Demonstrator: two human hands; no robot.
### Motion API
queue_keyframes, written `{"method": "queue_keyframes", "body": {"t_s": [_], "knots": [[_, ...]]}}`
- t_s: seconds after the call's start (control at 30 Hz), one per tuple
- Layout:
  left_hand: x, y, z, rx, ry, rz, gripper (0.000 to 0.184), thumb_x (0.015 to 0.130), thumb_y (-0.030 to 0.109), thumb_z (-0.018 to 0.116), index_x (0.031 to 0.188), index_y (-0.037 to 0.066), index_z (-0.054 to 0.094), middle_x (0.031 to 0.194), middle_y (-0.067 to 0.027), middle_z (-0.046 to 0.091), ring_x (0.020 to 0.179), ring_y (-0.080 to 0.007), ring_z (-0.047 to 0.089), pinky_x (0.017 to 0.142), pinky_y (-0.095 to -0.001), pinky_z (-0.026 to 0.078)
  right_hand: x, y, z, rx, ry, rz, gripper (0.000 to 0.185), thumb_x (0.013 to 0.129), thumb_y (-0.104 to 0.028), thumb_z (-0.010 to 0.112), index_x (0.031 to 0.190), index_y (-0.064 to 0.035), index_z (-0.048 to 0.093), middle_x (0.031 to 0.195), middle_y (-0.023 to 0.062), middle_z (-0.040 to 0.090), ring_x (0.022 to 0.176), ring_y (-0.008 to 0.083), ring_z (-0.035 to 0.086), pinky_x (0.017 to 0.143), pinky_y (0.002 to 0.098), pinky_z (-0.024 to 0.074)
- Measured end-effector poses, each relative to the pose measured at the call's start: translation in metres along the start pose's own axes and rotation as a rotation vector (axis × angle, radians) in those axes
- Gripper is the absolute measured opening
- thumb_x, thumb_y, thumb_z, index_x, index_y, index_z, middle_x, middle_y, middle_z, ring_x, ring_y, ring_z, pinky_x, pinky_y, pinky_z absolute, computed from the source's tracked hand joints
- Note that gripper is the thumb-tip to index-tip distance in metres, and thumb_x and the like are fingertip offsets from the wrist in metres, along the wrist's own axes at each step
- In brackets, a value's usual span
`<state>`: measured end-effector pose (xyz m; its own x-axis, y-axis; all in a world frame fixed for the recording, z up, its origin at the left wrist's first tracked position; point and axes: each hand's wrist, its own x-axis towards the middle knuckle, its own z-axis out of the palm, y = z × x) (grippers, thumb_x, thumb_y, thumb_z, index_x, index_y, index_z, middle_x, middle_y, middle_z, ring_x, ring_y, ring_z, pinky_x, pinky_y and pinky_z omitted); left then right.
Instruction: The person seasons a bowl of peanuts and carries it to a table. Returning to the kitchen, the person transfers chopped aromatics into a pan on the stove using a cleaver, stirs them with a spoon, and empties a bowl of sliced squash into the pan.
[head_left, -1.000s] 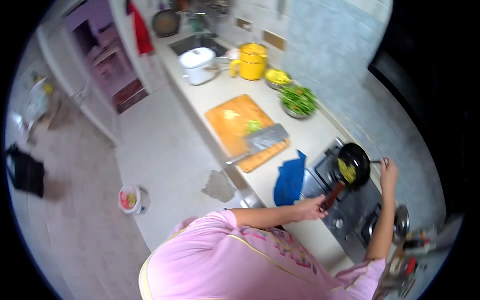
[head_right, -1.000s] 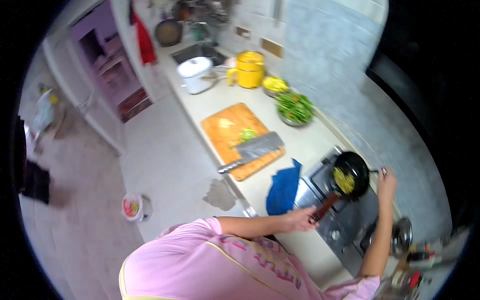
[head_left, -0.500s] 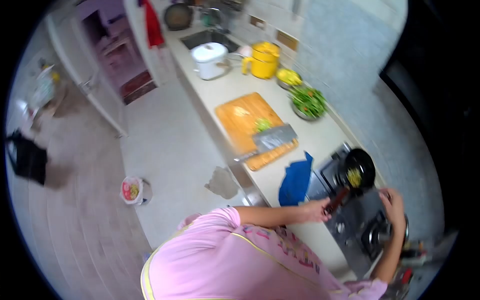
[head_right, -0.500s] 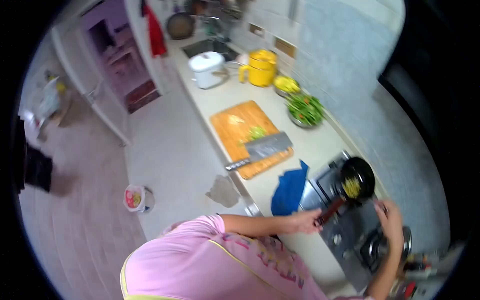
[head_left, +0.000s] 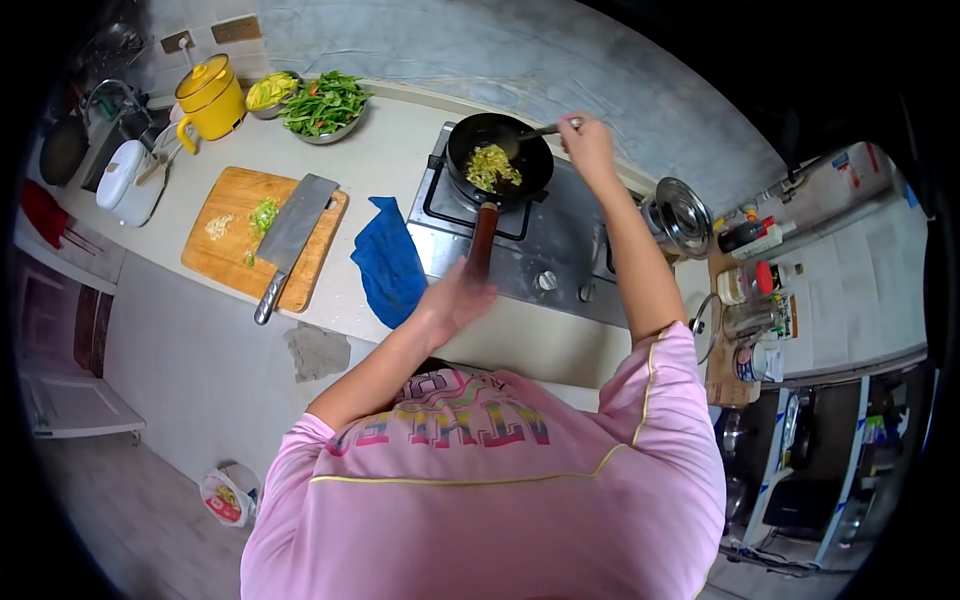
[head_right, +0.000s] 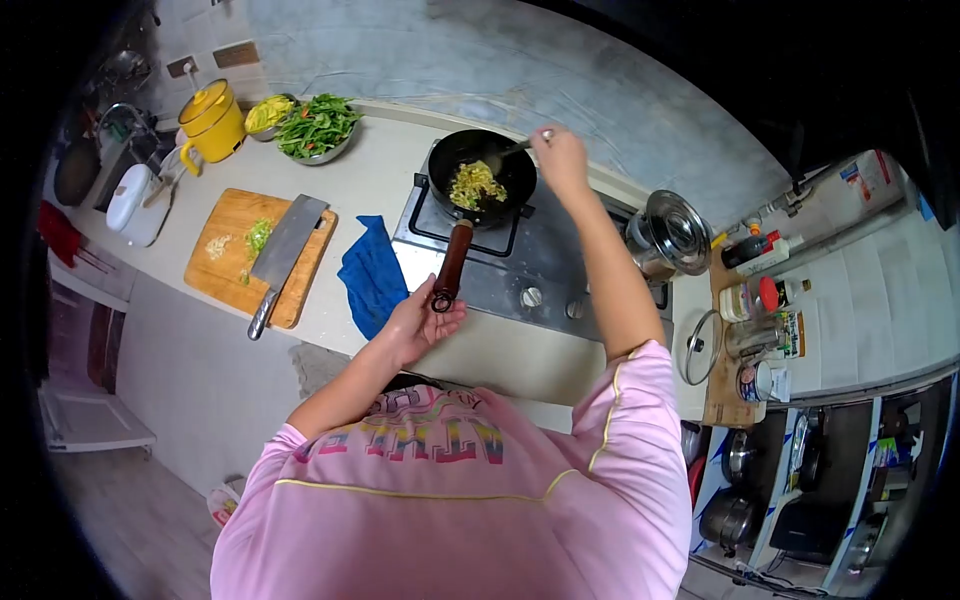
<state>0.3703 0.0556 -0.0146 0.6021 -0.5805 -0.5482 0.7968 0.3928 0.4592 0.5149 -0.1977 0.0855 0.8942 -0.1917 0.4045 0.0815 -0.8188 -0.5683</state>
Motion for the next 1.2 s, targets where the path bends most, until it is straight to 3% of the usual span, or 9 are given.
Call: {"method": "queue_keyframes", "body": {"t_s": [0.1, 0.2, 0.3, 0.4, 0.53, 0.7, 0.83, 0.97, 1.2], "knots": [[-0.002, 0.001, -0.002, -0.013, -0.010, 0.021, 0.039, 0.094, 0.042, 0.037, 0.098, 0.007, 0.053, 0.091, -0.0082, 0.062, 0.080, -0.0165, 0.059, 0.071, -0.0275, 0.048, -0.018, -0.017, 0.005, 0.198, -0.144, -0.114, 0.023, 0.079, -0.021, 0.059, 0.091, -0.0008, 0.063, 0.069, 0.0153, 0.060, 0.060, 0.0248, 0.057, 0.059, 0.0339, 0.0444], [-0.008, 0.001, -0.002, -0.004, -0.003, 0.029, 0.038, 0.094, 0.042, 0.037, 0.098, 0.008, 0.054, 0.090, -0.0075, 0.062, 0.080, -0.0161, 0.059, 0.071, -0.0274, 0.048, -0.042, -0.049, -0.030, 0.115, -0.240, -0.177, 0.021, 0.079, -0.017, 0.061, 0.093, -0.0016, 0.063, 0.070, 0.0125, 0.059, 0.058, 0.0201, 0.054, 0.058, 0.0308, 0.0432], [-0.012, 0.004, -0.001, 0.002, -0.001, 0.030, 0.037, 0.094, 0.041, 0.037, 0.096, 0.008, 0.054, 0.089, -0.0064, 0.061, 0.082, -0.0160, 0.059, 0.072, -0.0272, 0.047, -0.062, -0.074, -0.060, 0.042, -0.354, -0.204, 0.020, 0.079, -0.016, 0.060, 0.092, -0.0013, 0.062, 0.074, 0.0137, 0.060, 0.064, 0.0246, 0.057, 0.062, 0.0327, 0.0448], [-0.012, 0.004, -0.001, -0.001, -0.024, 0.033, 0.037, 0.094, 0.041, 0.037, 0.095, 0.009, 0.054, 0.088, -0.0055, 0.061, 0.082, -0.0156, 0.059, 0.072, -0.0270, 0.047, -0.058, -0.059, -0.046, -0.005, -0.407, -0.433, 0.021, 0.081, -0.018, 0.060, 0.097, -0.0050, 0.062, 0.088, 0.0128, 0.062, 0.063, 0.0175, 0.054, 0.058, 0.0286, 0.0431], [-0.006, 0.001, -0.005, 0.003, -0.044, 0.037, 0.037, 0.094, 0.041, 0.037, 0.095, 0.009, 0.054, 0.088, -0.0053, 0.061, 0.082, -0.0151, 0.058, 0.071, -0.0265, 0.047, -0.040, -0.047, -0.028, -0.076, -0.136, -0.258, 0.020, 0.079, -0.019, 0.058, 0.088, -0.0020, 0.063, 0.080, 0.0180, 0.062, 0.077, 0.0344, 0.059, 0.070, 0.0392, 0.0454], [-0.009, 0.000, -0.002, 0.013, -0.047, 0.036, 0.038, 0.094, 0.042, 0.036, 0.097, 0.008, 0.054, 0.090, -0.0060, 0.061, 0.081, -0.0151, 0.058, 0.071, -0.0263, 0.047, -0.012, -0.020, -0.021, -0.199, 0.075, -0.137, 0.020, 0.078, -0.020, 0.059, 0.086, -0.0018, 0.063, 0.069, 0.0183, 0.060, 0.065, 0.0343, 0.059, 0.061, 0.0397, 0.0457], [-0.002, -0.003, -0.008, 0.014, -0.039, 0.027, 0.038, 0.094, 0.041, 0.036, 0.098, 0.008, 0.054, 0.088, -0.0059, 0.062, 0.079, -0.0151, 0.059, 0.070, -0.0266, 0.047, -0.013, -0.020, 0.005, 0.188, -0.153, -0.077, 0.021, 0.077, -0.017, 0.062, 0.093, -0.0036, 0.064, 0.071, 0.0145, 0.061, 0.067, 0.0259, 0.059, 0.063, 0.0330, 0.0456], [-0.009, 0.003, -0.010, 0.029, -0.077, 0.028, 0.035, 0.094, 0.040, 0.037, 0.099, 0.010, 0.054, 0.088, -0.0049, 0.062, 0.079, -0.0159, 0.059, 0.070, -0.0275, 0.047, -0.040, -0.057, -0.025, 0.072, -0.469, -0.326, 0.020, 0.079, -0.011, 0.060, 0.096, -0.0024, 0.063, 0.091, 0.0135, 0.062, 0.081, 0.0270, 0.059, 0.072, 0.0321, 0.0454], [-0.013, 0.007, -0.010, 0.029, -0.045, 0.058, 0.032, 0.094, 0.039, 0.037, 0.099, 0.012, 0.054, 0.086, -0.0021, 0.061, 0.081, -0.0161, 0.060, 0.070, -0.0272, 0.047, -0.062, -0.075, -0.076, -0.074, -0.529, -0.376, 0.019, 0.079, -0.012, 0.060, 0.094, -0.0004, 0.062, 0.090, 0.0151, 0.061, 0.084, 0.0305, 0.059, 0.074, 0.0353, 0.0461]]}}
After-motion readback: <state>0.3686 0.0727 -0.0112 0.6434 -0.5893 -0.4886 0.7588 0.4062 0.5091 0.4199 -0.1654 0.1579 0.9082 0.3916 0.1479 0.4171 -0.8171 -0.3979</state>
